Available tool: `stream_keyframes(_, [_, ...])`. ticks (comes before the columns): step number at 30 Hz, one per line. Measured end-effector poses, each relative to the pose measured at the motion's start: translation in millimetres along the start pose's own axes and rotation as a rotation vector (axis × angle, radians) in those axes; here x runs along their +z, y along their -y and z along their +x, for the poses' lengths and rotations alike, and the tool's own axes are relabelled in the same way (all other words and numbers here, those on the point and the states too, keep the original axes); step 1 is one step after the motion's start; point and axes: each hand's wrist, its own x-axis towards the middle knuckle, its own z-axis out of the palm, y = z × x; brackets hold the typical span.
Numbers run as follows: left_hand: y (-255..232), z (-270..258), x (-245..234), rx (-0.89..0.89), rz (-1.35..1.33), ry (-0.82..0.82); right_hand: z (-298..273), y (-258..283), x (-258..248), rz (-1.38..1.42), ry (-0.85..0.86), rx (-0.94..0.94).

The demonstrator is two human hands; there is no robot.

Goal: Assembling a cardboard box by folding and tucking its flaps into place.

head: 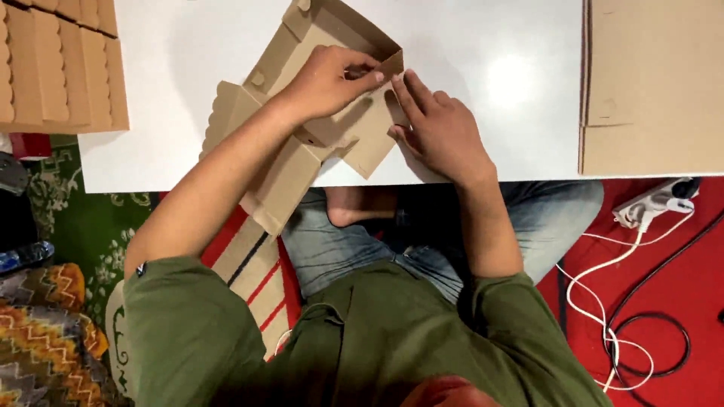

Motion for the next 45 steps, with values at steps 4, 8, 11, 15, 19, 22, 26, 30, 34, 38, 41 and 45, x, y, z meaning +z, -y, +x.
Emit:
stream_keyframes(4, [10, 4, -1, -0.028, 0.061, 0.010, -1, 0, -13, 0.130, 0.001, 0.066])
stream_keyframes(8, [10, -1, 3, -0.056, 0.074, 0.002, -8, -3, -14, 0.124, -0.110, 0.136])
stream_keyframes(11, [3, -7, 2, -0.107, 0.080, 0.036, -9, 1, -14, 0.132, -0.121, 0.137])
stream_keyframes(15, [-1, -11, 4, -0.067, 0.087, 0.058, -12, 13, -12, 0.148, -0.075, 0.161])
stream_keyframes(19, [-4, -16, 4, -0.090, 0.068, 0.056, -15, 10, -9, 0.166, -0.062, 0.156])
stream_keyframes(22, [-7, -19, 6, -0.157, 0.053, 0.070, -18, 7, -9, 0.196, -0.062, 0.136])
stream_keyframes(26, [-8, -21, 6, -0.201, 0.060, 0.077, -21, 11, -16, 0.148, -0.032, 0.160])
stream_keyframes(30, [-14, -22, 4, -0.218, 0.041, 0.065, -20, 15, -20, 0.061, -0.001, 0.169])
stream_keyframes(34, [-3, -20, 8, -0.222, 0.042, 0.081, -17, 15, -17, 0.062, -0.014, 0.141])
stream_keyframes(38, [17, -18, 19, -0.053, 0.105, 0.009, -20, 10, -9, 0.150, -0.065, 0.108])
stream_keyframes(41, [13, -21, 15, -0.006, 0.080, -0.017, -16, 6, -10, 0.158, -0.094, 0.061])
stream_keyframes(45, [7, -26, 19, -0.071, -0.034, 0.028, -20, -2, -32, 0.288, 0.011, 0.013])
